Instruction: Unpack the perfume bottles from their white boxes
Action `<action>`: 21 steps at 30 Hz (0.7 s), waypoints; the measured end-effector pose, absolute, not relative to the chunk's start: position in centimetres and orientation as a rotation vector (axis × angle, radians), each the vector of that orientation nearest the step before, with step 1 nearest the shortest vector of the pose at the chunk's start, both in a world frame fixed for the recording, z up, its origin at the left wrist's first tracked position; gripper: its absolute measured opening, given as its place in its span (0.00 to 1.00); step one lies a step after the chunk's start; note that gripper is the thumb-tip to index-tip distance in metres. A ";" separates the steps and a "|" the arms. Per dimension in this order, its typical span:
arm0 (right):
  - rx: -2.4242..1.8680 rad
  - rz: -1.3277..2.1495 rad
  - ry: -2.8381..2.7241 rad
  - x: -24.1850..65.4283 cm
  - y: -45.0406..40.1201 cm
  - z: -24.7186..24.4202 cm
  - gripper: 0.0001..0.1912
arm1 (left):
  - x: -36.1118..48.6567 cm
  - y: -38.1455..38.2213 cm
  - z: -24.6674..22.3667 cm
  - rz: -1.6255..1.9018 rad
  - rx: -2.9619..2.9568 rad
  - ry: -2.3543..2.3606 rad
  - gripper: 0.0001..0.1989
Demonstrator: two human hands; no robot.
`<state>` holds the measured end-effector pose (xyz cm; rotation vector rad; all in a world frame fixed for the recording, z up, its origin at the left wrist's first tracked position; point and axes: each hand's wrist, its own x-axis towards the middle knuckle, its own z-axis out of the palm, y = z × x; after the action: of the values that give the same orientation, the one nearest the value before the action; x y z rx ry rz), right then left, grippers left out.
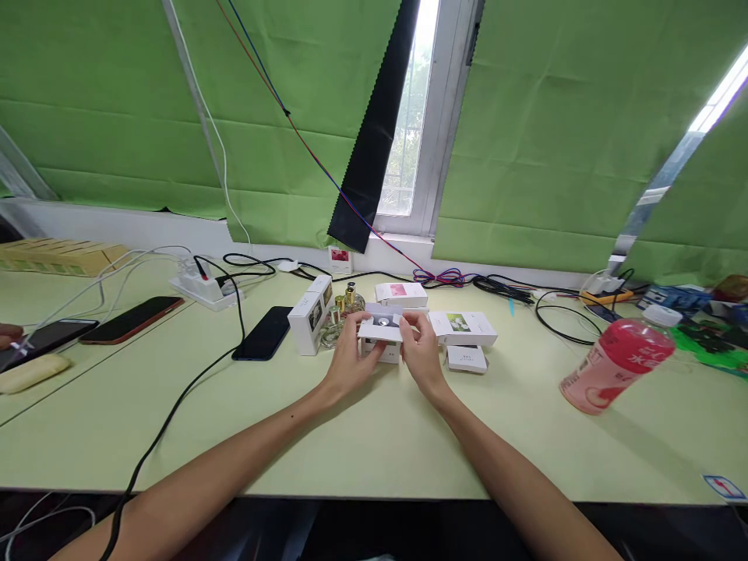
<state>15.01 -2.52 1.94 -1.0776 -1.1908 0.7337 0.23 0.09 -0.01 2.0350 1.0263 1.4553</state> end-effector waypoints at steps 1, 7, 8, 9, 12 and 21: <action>-1.076 0.732 -1.193 15.0 -2.5 1.9 0.13 | 0.2 0.1 0.0 1.460 2.033 1.022 0.20; -1.073 0.723 -1.196 15.0 -2.4 1.9 0.13 | 0.2 0.1 0.1 1.464 2.045 1.029 0.19; -1.072 0.725 -1.195 15.0 -2.4 1.9 0.13 | 0.2 0.1 0.1 1.465 2.048 1.031 0.19; -1.071 0.727 -1.193 15.0 -2.4 1.9 0.12 | 0.3 0.0 0.1 1.466 2.050 1.032 0.19; -1.069 0.734 -1.195 15.0 -2.4 1.8 0.12 | 0.3 0.0 0.1 1.464 2.047 1.034 0.19; -1.072 0.731 -1.206 15.1 -2.4 1.9 0.12 | 0.3 0.0 0.2 1.467 2.054 1.036 0.19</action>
<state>15.09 -2.37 1.91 -1.0724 -1.2059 0.7306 0.31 -0.01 0.21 2.0538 1.0364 1.4668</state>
